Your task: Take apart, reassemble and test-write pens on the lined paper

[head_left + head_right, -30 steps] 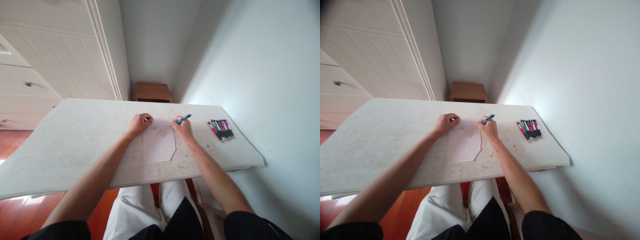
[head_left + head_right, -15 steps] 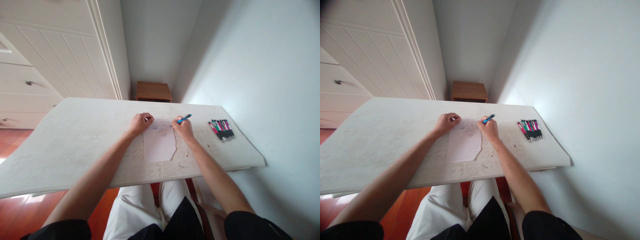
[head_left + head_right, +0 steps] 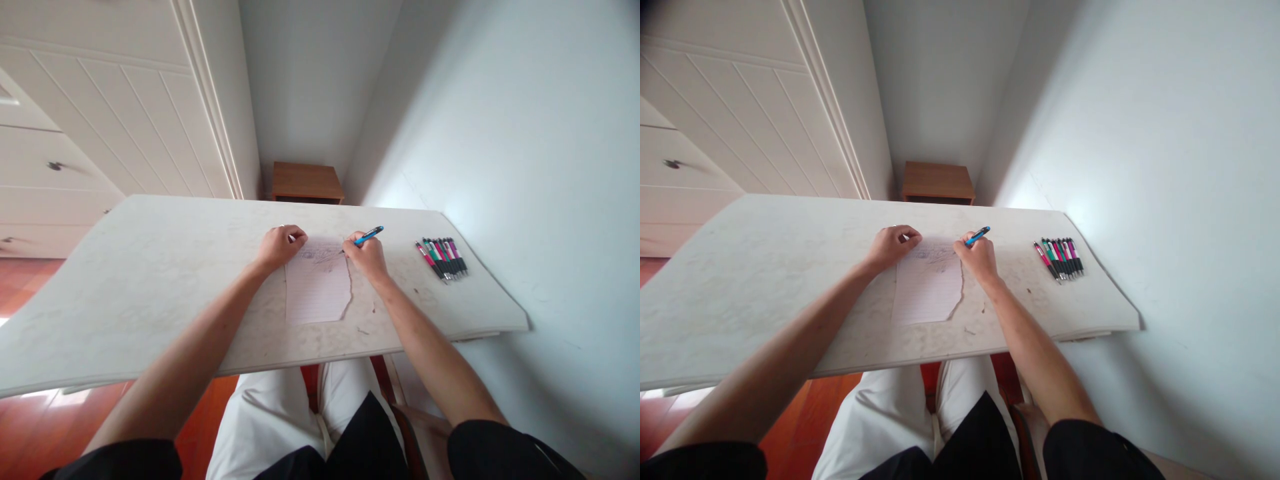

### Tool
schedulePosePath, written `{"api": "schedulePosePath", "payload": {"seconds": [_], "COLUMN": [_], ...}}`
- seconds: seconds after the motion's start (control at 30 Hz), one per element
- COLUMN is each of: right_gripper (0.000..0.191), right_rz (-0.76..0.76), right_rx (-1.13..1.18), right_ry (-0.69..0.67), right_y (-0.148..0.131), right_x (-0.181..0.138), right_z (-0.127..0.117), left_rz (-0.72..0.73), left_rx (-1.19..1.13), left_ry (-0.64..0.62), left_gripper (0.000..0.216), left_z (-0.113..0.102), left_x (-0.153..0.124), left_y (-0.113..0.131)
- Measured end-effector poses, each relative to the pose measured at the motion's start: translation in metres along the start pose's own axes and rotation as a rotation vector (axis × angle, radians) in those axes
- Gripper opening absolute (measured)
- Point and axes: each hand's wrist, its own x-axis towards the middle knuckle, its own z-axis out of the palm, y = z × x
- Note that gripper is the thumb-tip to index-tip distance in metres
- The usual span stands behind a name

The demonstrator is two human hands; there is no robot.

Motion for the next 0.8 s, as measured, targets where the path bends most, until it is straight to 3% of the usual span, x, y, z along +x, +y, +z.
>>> {"api": "schedulePosePath", "payload": {"seconds": [0.57, 0.8], "right_gripper": [0.015, 0.018], "right_rz": [0.015, 0.018], "right_rx": [0.007, 0.019], "right_ry": [-0.045, 0.015], "right_y": [0.0016, -0.0011], "right_x": [0.0012, 0.0006], "right_z": [-0.0030, -0.0051], "left_rz": [0.008, 0.005], "left_rx": [-0.003, -0.005], "left_ry": [-0.010, -0.007], "left_gripper": [0.023, 0.023], "left_z": [0.0003, 0.0000], "left_x": [0.0002, -0.0005], "left_y": [0.0001, 0.0008]}}
